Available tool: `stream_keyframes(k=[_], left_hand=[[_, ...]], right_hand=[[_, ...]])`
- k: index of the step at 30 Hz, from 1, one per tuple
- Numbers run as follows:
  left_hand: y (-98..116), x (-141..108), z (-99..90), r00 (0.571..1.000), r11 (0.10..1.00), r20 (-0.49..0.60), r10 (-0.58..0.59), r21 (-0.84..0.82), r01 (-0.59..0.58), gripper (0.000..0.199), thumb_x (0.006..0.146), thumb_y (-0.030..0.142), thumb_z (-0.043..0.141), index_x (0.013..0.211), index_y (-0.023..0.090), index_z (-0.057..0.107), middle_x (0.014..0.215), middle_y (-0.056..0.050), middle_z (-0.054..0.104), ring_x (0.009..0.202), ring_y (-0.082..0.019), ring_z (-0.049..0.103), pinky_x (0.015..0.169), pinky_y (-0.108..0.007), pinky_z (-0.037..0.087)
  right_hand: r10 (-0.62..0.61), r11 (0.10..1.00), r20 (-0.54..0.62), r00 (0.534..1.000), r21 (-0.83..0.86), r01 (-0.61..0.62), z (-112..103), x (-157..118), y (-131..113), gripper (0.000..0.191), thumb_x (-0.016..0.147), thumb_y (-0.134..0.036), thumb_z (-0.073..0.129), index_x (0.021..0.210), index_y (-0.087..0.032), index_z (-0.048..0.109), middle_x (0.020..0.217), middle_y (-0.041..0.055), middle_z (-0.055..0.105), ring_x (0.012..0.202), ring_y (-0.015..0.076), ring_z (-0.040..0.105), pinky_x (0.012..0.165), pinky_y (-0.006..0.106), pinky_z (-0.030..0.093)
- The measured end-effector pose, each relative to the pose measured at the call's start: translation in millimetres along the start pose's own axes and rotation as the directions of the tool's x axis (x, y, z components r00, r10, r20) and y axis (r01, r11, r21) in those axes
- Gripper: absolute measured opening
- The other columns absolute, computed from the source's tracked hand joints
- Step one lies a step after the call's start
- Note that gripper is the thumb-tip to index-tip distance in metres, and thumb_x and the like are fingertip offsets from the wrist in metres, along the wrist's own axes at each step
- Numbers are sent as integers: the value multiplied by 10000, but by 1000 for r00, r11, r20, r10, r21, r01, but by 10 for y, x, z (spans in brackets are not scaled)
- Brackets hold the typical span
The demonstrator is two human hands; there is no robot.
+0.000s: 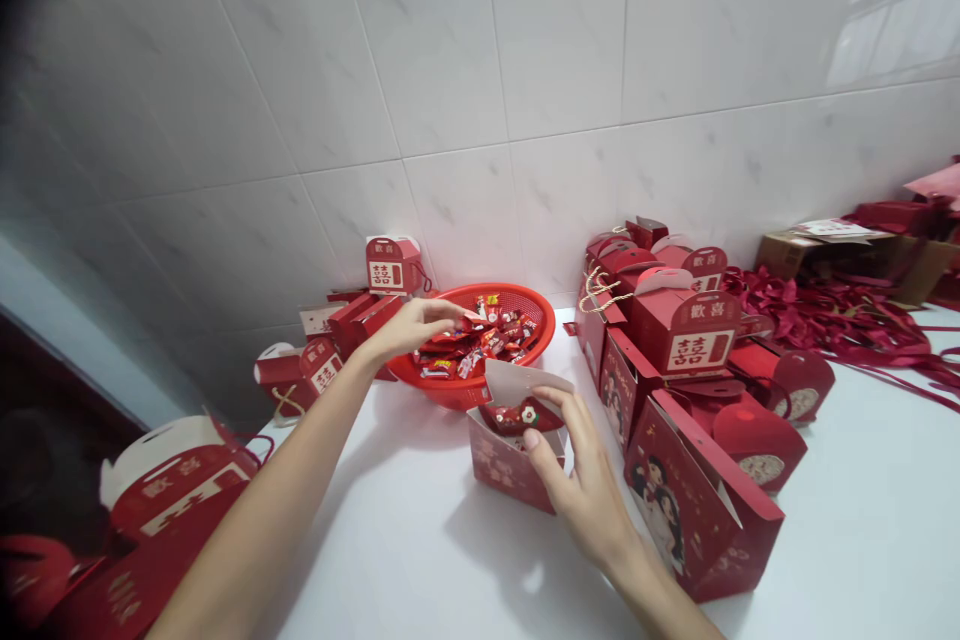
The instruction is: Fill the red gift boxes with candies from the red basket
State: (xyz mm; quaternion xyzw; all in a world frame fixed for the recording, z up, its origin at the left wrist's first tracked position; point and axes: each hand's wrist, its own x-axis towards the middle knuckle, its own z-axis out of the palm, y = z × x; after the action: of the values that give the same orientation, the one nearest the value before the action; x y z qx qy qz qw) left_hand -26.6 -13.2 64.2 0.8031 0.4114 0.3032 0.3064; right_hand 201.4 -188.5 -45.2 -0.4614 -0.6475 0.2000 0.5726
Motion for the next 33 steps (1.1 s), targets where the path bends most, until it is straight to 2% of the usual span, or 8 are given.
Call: stream_keyframes(k=[1, 4, 7, 11, 15, 20, 27, 33], left_hand=[[-106, 6, -37, 998, 995, -12, -58, 77, 59, 217, 730, 243, 656, 907, 159, 750, 1004, -80, 757, 924, -237, 690, 832, -311, 523], [-354, 4, -74, 973, 941, 66, -219, 277, 193, 152, 658, 185, 641, 763, 172, 751, 849, -53, 756, 811, -227, 686, 722, -268, 501], [-506, 18, -41, 939, 893, 137, -314, 379, 243, 164, 522, 117, 690, 665, 185, 731, 687, -19, 713, 695, -215, 657, 646, -253, 467], [-603, 75, 38, 900, 806, 143, -412, 518, 287, 330, 443, 96, 720, 749, 219, 729, 689, 3, 682, 701, -214, 631, 627, -249, 445], [-612, 115, 124, 856, 693, 128, -501, 653, 307, 271, 480, 118, 712, 735, 205, 691, 717, -18, 668, 729, -227, 629, 661, -276, 464], [-559, 94, 195, 833, 602, 128, -538, 751, 273, 150, 546, 126, 699, 671, 180, 636, 731, -32, 662, 773, -223, 634, 702, -274, 473], [-460, 48, 188, 836, 601, 146, -528, 760, 247, 129, 700, 316, 693, 750, 198, 674, 795, -25, 690, 788, -206, 650, 629, -242, 454], [-462, 50, 210, 854, 586, 107, -509, 770, 253, 90, 703, 173, 646, 780, 177, 692, 867, -60, 725, 826, -221, 673, 643, -244, 462]], right_hand=[[-4, 1000, 5, 1000, 0, 4, 8, -3, 7, 349, 970, -436, 506, 1265, -254, 550, 1289, 76, 601, 1229, 243, 566, 1006, 359, 492], [-8, 1000, 22, 1000, 6, 8, 25, -8, 32, 347, 980, -431, 492, 1282, -264, 535, 1305, 72, 586, 1250, 241, 545, 1014, 358, 480], [1, 1000, 24, 1000, 8, -1, 21, -13, 53, 341, 991, -431, 469, 1285, -268, 531, 1304, 68, 585, 1247, 238, 544, 1003, 353, 484], [15, 1000, 22, 1000, 12, -15, 0, -8, 61, 353, 979, -442, 493, 1275, -256, 542, 1303, 76, 585, 1259, 245, 535, 1013, 350, 470], [47, 998, 19, 999, 29, -47, 3, 17, 44, 350, 943, -461, 550, 1226, -256, 565, 1255, 63, 613, 1211, 237, 564, 982, 324, 481], [62, 997, 3, 998, 49, -62, 48, 35, 41, 310, 947, -460, 535, 1166, -250, 590, 1172, 55, 644, 1125, 223, 598, 949, 303, 486], [110, 989, 9, 994, 99, -111, 56, 49, 40, 363, 951, -488, 520, 1222, -257, 586, 1258, 59, 622, 1171, 234, 583, 1000, 320, 458], [69, 990, 11, 998, 127, -70, 46, 94, 5, 329, 957, -453, 512, 1211, -262, 598, 1253, 46, 628, 1172, 218, 580, 992, 290, 458]])
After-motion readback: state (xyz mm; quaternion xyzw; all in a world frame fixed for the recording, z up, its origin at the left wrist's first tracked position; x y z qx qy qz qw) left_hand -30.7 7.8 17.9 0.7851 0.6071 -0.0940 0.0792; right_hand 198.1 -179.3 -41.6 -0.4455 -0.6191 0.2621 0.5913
